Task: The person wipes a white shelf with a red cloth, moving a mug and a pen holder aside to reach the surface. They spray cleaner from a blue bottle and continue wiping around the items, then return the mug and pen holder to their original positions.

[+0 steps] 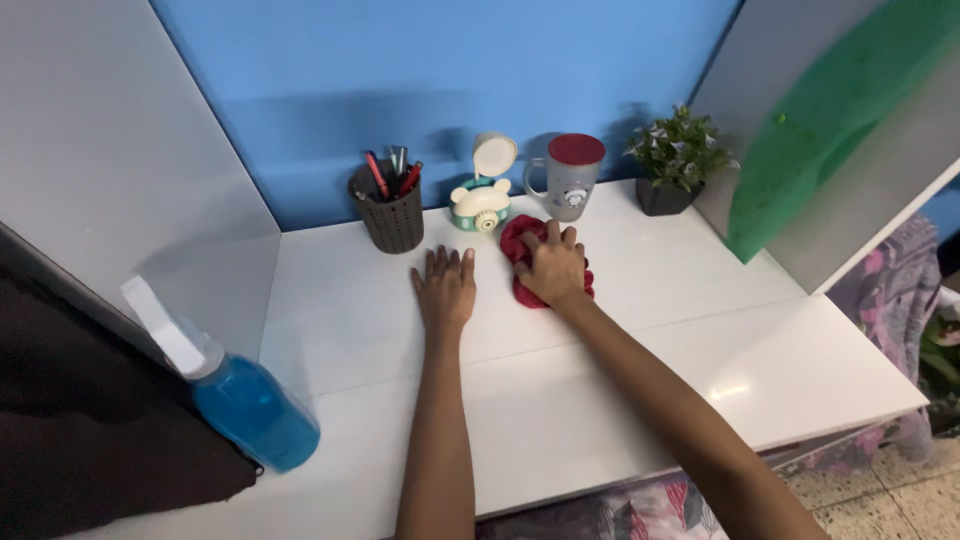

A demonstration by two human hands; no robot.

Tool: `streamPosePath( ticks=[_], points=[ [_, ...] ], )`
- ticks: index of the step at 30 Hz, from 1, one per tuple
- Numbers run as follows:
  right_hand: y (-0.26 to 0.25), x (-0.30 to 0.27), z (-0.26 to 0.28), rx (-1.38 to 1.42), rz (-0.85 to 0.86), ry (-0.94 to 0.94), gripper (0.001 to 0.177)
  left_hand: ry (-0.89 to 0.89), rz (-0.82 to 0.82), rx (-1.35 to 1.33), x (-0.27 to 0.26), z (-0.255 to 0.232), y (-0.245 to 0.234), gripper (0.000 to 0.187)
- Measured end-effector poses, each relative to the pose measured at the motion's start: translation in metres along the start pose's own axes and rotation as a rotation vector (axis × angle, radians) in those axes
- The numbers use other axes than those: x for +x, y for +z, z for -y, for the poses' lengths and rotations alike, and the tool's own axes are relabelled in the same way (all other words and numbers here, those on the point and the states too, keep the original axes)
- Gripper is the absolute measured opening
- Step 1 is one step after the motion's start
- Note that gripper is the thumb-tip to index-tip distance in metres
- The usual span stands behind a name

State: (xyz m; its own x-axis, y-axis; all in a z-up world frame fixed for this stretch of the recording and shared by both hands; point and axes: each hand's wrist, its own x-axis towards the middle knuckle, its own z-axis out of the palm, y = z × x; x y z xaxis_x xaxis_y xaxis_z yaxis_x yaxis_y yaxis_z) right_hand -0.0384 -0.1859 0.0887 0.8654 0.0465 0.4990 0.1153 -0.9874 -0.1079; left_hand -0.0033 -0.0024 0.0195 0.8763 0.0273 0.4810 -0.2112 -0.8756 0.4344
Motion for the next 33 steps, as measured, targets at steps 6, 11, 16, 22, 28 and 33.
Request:
streamPosePath(
  ticks=[6,11,16,22,28,33],
  points=[
    [-0.064,-0.096,0.031,0.111,0.069,-0.188,0.051,0.017,0.009,-0.059,-0.002,0.003,-0.002,0.064],
    [-0.136,-0.196,0.056,0.339,0.212,-0.451,0.058,0.02,0.008,-0.067,-0.003,0.001,-0.006,0.065],
    [-0.104,-0.156,0.043,0.264,0.098,-0.41,0.048,0.003,0.042,-0.074,-0.005,-0.001,-0.012,0.065],
    [-0.02,-0.033,0.003,0.07,-0.033,-0.165,0.053,-0.008,0.071,-0.065,-0.004,-0.003,-0.016,0.063],
    [0.011,0.008,-0.01,-0.002,-0.006,-0.031,0.055,-0.052,0.048,-0.074,-0.001,-0.007,-0.015,0.065],
    [-0.015,-0.025,0.005,0.042,0.004,-0.126,0.057,-0.051,0.056,-0.085,-0.003,-0.008,-0.021,0.065]
  ],
)
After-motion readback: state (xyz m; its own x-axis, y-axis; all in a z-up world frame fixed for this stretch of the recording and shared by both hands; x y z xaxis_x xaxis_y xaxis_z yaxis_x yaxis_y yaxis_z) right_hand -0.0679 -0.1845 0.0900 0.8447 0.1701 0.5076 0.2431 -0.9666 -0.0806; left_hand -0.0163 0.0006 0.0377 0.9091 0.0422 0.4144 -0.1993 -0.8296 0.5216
